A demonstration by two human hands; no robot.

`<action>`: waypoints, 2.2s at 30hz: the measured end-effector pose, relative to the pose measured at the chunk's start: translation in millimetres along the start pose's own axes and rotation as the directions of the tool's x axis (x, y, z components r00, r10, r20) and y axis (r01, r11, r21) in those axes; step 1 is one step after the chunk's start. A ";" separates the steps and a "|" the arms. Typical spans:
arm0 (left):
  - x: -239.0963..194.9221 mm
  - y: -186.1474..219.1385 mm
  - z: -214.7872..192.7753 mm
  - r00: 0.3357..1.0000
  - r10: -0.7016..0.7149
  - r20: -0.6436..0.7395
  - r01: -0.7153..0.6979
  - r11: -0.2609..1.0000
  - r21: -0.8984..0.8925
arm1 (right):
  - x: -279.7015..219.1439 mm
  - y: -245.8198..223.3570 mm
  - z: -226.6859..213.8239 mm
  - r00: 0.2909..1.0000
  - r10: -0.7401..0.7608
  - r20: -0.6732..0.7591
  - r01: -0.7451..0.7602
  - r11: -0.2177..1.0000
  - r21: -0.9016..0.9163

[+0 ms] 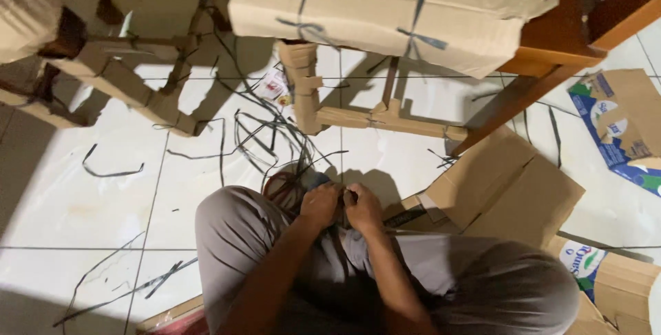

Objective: The person sits on the floor and assembles a cardboard structure by folding a flat piece into a frame and securing it to a larger cardboard-covered object using black plastic ties. The person repeatedly threads and tightens the ties to fasten the components together.

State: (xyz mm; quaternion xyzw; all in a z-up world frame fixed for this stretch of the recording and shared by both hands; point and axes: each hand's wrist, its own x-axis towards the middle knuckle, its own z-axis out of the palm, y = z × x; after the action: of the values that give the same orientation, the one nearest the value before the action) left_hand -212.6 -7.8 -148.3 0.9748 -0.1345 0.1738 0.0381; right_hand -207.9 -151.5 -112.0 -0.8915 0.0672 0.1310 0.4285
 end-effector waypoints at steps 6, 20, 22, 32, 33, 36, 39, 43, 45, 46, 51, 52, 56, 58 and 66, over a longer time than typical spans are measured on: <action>-5.2 -20.7 -1.1 0.924 -0.124 0.362 0.161 0.984 -0.074 | -15.3 -40.2 12.7 0.995 -0.093 -0.030 0.087 0.985 -0.152; 24.9 -119.2 -10.0 0.621 -0.494 0.609 0.600 0.799 0.036 | -26.1 -36.3 31.8 0.987 -0.070 0.146 0.113 0.943 -0.312; 24.6 -123.3 26.0 0.596 -0.511 0.620 0.654 0.757 -0.005 | -30.6 -41.8 25.2 0.990 -0.076 0.121 0.103 0.966 -0.237; 29.8 -104.1 11.4 0.726 -0.581 0.369 0.633 0.774 -0.026 | -6.8 -5.5 20.7 0.994 0.047 0.104 -0.032 0.990 -0.135; 32.8 -97.6 -13.7 0.724 -0.581 0.373 0.633 0.774 -0.024 | -9.7 -7.5 18.2 0.993 0.051 0.106 -0.036 0.990 -0.135; 39.1 -89.4 -57.7 0.594 -0.699 0.399 0.775 0.363 -0.517 | -9.4 -13.1 15.9 0.995 0.021 0.097 -0.013 0.997 -0.082; 38.7 -80.4 -67.0 0.813 -0.560 0.158 0.582 0.772 -0.254 | -6.1 -13.0 14.2 0.994 0.023 0.109 -0.012 0.995 -0.102; 49.3 -67.1 -120.6 0.812 -0.557 0.174 0.575 0.714 -0.399 | -5.5 -18.6 13.5 0.997 0.057 0.058 -0.057 0.998 -0.001; 47.2 -65.2 -118.2 0.844 -0.503 0.188 0.522 0.687 -0.506 | -1.4 -6.7 17.0 0.995 0.091 0.046 -0.095 0.992 0.086; 47.8 -63.6 -113.3 0.794 -0.555 0.247 0.551 0.488 -0.677 | 3.8 1.8 19.2 0.994 0.099 0.038 -0.103 0.983 0.153; 40.9 -49.8 -23.8 0.664 -0.543 0.515 0.459 -0.248 -0.853 | 19.5 29.9 28.6 0.992 0.128 0.022 -0.126 0.905 0.406; 43.7 -46.7 -27.7 0.667 -0.522 0.532 0.413 -0.335 -0.847 | 11.4 11.7 20.3 0.994 0.105 0.000 -0.091 0.859 0.504; 41.6 -43.0 -41.2 0.782 -0.350 0.516 0.383 -0.383 -0.841 | -1.2 -21.2 4.6 0.994 -0.093 -0.054 0.105 0.715 0.691; 43.0 -26.8 -46.3 0.843 -0.264 0.470 0.360 -0.374 -0.855 | -3.5 -17.1 6.0 0.992 -0.121 -0.029 0.105 0.692 0.714; 39.3 -11.0 -76.0 0.977 0.011 0.213 0.210 -0.210 -0.955 | 24.7 81.3 38.2 0.994 -0.107 -0.024 0.104 0.839 0.534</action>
State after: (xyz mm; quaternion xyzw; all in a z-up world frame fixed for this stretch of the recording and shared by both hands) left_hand -199.1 2.1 -63.7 0.6023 -0.1431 -0.0683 0.7824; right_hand -209.8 -172.6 -202.7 -0.7389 0.0506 0.0863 0.6664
